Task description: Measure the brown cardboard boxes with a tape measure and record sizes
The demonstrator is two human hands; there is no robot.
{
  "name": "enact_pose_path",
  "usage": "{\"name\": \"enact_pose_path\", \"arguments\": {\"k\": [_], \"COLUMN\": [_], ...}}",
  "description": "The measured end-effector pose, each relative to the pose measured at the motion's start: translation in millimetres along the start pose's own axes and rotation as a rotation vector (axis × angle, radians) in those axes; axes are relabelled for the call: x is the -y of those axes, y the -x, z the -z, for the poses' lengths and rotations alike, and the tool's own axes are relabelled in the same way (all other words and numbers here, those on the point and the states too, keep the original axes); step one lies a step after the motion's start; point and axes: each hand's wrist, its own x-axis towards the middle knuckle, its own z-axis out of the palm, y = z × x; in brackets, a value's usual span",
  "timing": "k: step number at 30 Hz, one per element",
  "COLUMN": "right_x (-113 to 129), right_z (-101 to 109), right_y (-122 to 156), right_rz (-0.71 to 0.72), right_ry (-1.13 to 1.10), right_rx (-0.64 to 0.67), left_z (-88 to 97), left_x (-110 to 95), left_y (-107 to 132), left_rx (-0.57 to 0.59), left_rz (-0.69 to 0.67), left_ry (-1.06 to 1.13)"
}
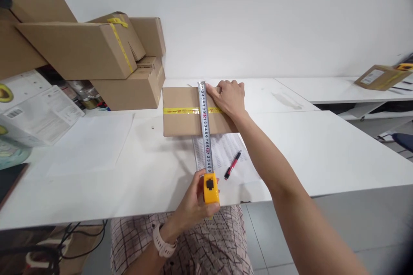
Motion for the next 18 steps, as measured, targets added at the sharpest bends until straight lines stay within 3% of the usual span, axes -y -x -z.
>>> {"name": "enact_pose_path", "arguments": {"k": [6, 12, 18], "right_x": [-0.4, -33.0, -53.0], "right_z": [7.6, -7.1, -17.0], "right_y": [62.5, 123.3, 119.6], "right_rz": [0.008, 0.045, 0.068], "right_ry": [0.063, 0.096, 0.082], "right_rx": [-0.102, -0.106, -0.057], "left_z": [0.3, -0.4, 0.4], "left_x": [4.1, 2.2, 3.0], "left_y": [3.6, 3.8, 4.7], "left_rx": [0.040, 0.014, 0.020], "left_rz": [-0.003, -0.015, -0.030], "left_ry": [-0.178, -0.311, -0.329]}}
